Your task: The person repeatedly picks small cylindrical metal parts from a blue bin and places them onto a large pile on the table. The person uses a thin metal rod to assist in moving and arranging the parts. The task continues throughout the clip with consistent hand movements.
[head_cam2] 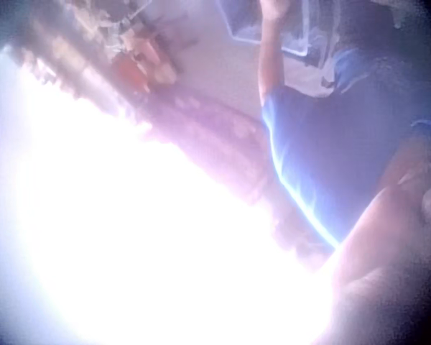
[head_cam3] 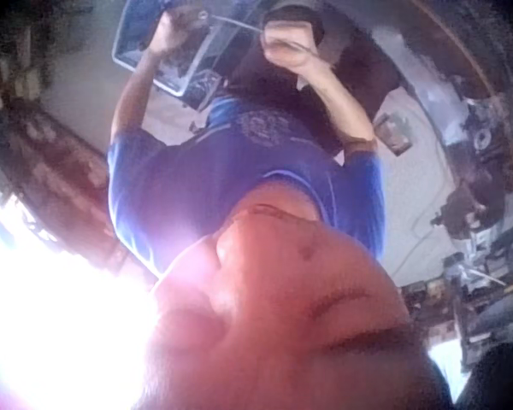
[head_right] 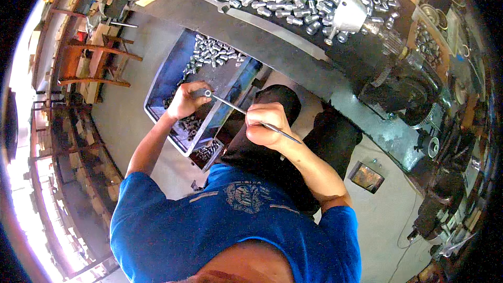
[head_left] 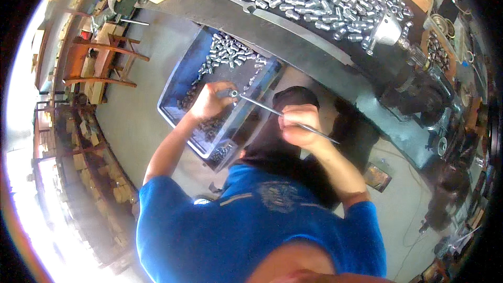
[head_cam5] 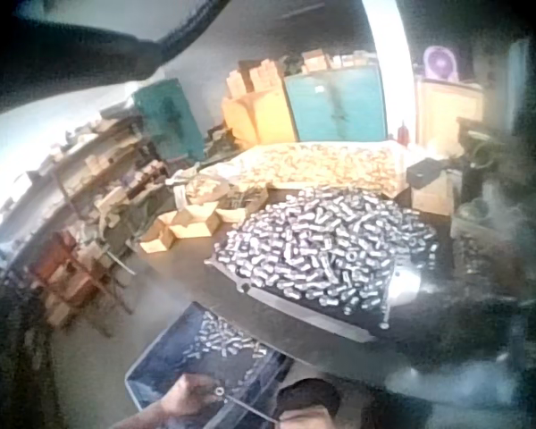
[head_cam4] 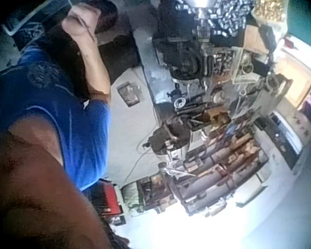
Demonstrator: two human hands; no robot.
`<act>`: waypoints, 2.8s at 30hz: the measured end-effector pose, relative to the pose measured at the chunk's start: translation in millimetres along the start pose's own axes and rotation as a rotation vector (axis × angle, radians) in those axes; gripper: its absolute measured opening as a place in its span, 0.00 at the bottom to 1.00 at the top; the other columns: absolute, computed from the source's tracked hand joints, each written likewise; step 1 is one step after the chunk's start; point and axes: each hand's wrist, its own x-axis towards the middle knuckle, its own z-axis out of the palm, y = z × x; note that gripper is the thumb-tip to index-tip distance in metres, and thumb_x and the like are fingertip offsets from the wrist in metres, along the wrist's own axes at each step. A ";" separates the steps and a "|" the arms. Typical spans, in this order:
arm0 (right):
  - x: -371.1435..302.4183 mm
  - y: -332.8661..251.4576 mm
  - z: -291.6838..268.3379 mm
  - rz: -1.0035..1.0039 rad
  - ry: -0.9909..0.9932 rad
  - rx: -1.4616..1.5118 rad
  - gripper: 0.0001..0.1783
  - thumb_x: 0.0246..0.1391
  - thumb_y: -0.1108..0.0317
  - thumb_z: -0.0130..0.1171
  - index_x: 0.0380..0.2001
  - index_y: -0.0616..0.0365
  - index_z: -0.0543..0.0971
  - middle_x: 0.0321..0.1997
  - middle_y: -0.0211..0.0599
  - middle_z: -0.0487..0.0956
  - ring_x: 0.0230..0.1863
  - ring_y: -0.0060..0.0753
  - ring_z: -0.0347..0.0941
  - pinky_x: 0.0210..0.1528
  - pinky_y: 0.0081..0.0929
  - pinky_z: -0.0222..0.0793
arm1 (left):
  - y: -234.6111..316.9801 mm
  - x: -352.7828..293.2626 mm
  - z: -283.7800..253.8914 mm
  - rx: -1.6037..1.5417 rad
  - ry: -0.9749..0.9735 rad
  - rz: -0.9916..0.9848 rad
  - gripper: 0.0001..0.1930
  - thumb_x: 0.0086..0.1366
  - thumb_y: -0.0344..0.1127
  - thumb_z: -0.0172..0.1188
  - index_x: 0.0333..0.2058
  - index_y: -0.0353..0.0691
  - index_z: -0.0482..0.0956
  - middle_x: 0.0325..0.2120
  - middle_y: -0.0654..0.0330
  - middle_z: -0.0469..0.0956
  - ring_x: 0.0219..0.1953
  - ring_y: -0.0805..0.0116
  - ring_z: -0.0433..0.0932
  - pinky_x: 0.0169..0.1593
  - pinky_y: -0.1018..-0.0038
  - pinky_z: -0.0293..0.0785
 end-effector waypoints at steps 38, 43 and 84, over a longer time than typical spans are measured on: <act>5.0 -43.6 -21.8 -0.165 0.041 -0.370 0.16 0.34 0.65 0.56 0.10 0.58 0.59 0.13 0.38 0.58 0.14 0.41 0.57 0.16 0.36 0.50 | 5.3 31.4 26.1 -0.095 0.080 0.017 0.11 0.50 0.22 0.65 0.35 0.35 0.82 0.37 0.59 0.82 0.44 0.67 0.79 0.61 0.65 0.64; 3.1 -42.8 -21.3 -0.144 0.019 -0.372 0.17 0.36 0.64 0.56 0.11 0.58 0.60 0.13 0.38 0.58 0.15 0.42 0.60 0.17 0.37 0.52 | 27.1 42.2 26.4 -0.165 0.031 0.143 0.11 0.49 0.22 0.65 0.35 0.33 0.81 0.35 0.56 0.82 0.43 0.65 0.80 0.61 0.61 0.64; 1.9 -0.7 -33.2 0.229 0.165 -0.219 0.06 0.33 0.74 0.55 0.13 0.62 0.69 0.13 0.36 0.65 0.17 0.29 0.63 0.21 0.28 0.55 | 12.8 224.4 -112.2 0.156 0.697 0.105 0.20 0.54 0.37 0.66 0.46 0.39 0.77 0.30 0.53 0.82 0.33 0.64 0.81 0.39 0.72 0.75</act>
